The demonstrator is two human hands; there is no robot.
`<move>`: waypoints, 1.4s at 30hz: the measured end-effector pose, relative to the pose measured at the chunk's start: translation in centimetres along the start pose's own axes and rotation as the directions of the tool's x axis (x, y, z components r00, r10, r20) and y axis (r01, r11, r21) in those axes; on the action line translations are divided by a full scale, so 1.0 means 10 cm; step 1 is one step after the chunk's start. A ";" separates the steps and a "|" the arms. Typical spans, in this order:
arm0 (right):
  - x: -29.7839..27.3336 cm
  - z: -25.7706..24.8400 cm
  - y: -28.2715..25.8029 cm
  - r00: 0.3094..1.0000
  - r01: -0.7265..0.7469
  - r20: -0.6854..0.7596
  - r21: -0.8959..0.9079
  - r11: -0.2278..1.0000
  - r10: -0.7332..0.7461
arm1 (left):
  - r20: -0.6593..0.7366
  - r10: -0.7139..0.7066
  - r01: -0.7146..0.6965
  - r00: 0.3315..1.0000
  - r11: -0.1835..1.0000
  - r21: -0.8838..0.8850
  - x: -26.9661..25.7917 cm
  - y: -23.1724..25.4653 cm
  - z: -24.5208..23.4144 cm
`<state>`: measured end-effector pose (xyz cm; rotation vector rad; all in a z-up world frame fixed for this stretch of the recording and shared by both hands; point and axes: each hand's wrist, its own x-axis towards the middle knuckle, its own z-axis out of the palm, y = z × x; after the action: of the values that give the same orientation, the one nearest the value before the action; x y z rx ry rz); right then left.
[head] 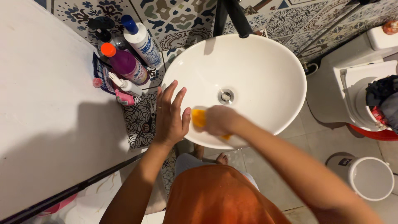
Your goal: The person cleans a white bathroom sink by first using a pair of scissors to scrape the drain area, then wiping the basin with a yellow sponge under running water. The person finishes by rinsing their hands.
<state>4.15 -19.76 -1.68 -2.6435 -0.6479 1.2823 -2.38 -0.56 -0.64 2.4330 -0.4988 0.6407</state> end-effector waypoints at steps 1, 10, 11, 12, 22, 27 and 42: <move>0.01 0.06 -0.21 0.998 0.041 -0.049 0.043 0.998 -0.039 | -0.005 0.002 -0.002 1.000 1.000 -0.022 -0.01 0.00 0.00; -0.55 -0.25 0.86 0.945 -0.326 -0.074 -0.273 0.905 0.318 | 0.046 0.027 -0.028 0.999 0.999 0.032 0.00 0.11 -0.04; -0.58 -0.30 0.98 0.908 -0.410 -0.232 -0.321 0.854 0.348 | 0.054 0.015 -0.017 0.998 0.999 0.041 0.01 0.15 -0.04; -0.59 -0.31 1.02 0.849 -0.497 -0.385 -0.352 0.793 0.362 | 0.062 0.003 -0.006 0.998 0.999 0.050 0.02 0.19 -0.05; -0.25 0.06 0.21 0.987 0.129 -0.124 0.258 0.958 -0.099 | 0.024 -0.001 0.002 1.000 0.999 -0.054 0.02 0.33 0.07; -0.17 -0.39 1.22 0.926 -0.353 -0.199 -0.150 0.924 0.321 | 0.017 -0.030 0.031 0.999 0.996 -0.087 0.04 0.28 0.07; 0.31 -0.46 1.14 0.758 -0.327 -0.611 -0.058 0.943 0.226 | 0.078 -0.012 0.022 0.997 0.993 -0.120 0.08 0.16 0.02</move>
<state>13.05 -28.42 -4.40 -3.1179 -0.2660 0.3594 -2.48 -2.09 0.34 2.3513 -0.5318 0.4965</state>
